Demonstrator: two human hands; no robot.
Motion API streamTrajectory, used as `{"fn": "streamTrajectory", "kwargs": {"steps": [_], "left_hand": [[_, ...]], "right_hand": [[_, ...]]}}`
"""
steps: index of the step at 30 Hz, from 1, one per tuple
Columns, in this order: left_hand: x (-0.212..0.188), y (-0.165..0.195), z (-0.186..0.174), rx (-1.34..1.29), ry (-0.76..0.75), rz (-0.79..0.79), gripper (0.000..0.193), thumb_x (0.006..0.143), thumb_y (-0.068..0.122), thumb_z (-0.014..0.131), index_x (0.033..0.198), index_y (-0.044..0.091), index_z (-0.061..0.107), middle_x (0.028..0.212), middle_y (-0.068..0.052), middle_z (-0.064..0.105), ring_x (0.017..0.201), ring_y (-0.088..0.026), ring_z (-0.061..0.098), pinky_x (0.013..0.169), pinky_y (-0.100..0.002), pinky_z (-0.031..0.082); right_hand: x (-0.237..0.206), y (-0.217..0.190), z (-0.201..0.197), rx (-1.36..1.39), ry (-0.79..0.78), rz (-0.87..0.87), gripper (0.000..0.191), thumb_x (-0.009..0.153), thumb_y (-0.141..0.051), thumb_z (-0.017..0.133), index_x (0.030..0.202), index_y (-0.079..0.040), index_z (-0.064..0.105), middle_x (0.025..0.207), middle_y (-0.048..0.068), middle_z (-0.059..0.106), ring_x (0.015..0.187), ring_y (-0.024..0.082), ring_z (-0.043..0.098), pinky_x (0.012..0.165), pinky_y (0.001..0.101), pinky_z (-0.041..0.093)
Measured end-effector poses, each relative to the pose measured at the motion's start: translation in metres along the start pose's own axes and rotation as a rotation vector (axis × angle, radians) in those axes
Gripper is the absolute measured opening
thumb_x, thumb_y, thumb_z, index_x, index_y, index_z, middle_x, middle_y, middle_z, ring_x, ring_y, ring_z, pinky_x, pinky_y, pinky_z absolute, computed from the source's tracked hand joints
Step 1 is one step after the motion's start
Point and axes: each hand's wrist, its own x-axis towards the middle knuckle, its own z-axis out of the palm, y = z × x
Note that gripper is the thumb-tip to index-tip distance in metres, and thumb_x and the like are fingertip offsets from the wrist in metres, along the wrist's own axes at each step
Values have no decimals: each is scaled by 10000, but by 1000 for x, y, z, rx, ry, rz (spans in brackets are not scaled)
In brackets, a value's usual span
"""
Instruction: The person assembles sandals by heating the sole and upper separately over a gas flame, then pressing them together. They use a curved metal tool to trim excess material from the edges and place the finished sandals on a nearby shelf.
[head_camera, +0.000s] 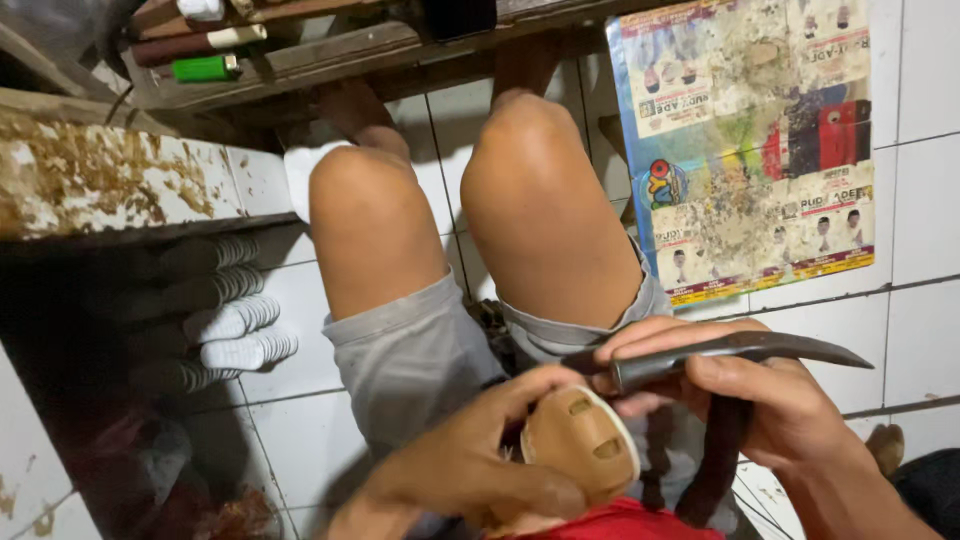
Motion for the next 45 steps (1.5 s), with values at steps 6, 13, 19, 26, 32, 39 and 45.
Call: {"fn": "streamTrajectory", "kwargs": {"steps": [6, 13, 19, 26, 32, 39, 45], "left_hand": [[11, 14, -1, 261, 358, 153, 677, 776, 237, 868, 1324, 78, 504, 1067, -29, 634, 911, -115, 604, 752, -294, 530], [21, 15, -16, 518, 330, 308, 593, 880, 302, 864, 1281, 86, 483, 1069, -29, 647, 961, -115, 646, 841, -300, 554], [21, 11, -14, 515, 390, 298, 566, 870, 238, 864, 1265, 70, 494, 1081, -55, 638, 959, -127, 657, 832, -305, 548], [21, 25, -15, -335, 343, 113, 568, 823, 132, 799, 1274, 26, 471, 1092, -104, 605, 948, -160, 577, 837, -328, 460], [25, 26, -11, -413, 427, 106, 577, 806, 215, 773, 1279, 51, 485, 1103, -72, 594, 1038, -148, 600, 929, -317, 496], [29, 18, -6, -682, 437, 193, 531, 887, 234, 749, 1288, 10, 483, 1074, -119, 606, 949, -189, 635, 816, -340, 543], [30, 8, -6, -763, 360, 263, 453, 936, 205, 749, 1247, -15, 504, 1020, -168, 618, 827, -245, 657, 690, -372, 570]], "right_hand": [[42, -26, -17, -303, -149, -69, 487, 907, -229, 668, 1119, 203, 743, 1200, 416, 706, 1086, 481, 715, 1007, 557, 541], [83, -62, -6, -432, -252, 184, 367, 860, -73, 703, 1111, 187, 766, 1237, 356, 691, 1047, 463, 758, 885, 551, 626], [109, -87, 12, -782, -508, 202, 322, 844, -80, 723, 1115, 85, 781, 1196, 237, 722, 1116, 373, 698, 954, 454, 579], [94, -67, 20, -673, -186, 61, 373, 818, -130, 736, 1106, 98, 806, 1174, 267, 739, 1075, 390, 722, 919, 473, 596], [87, -59, 18, -686, -152, 86, 373, 840, -161, 746, 1103, 96, 805, 1145, 262, 747, 1054, 377, 734, 912, 442, 614], [42, -38, 24, -746, 87, 182, 411, 848, -141, 737, 1174, 102, 799, 1227, 252, 705, 1034, 337, 686, 832, 413, 660], [17, -26, 19, -752, 114, 237, 379, 873, -53, 738, 1211, 117, 762, 1266, 260, 666, 985, 365, 697, 839, 452, 660]]}}
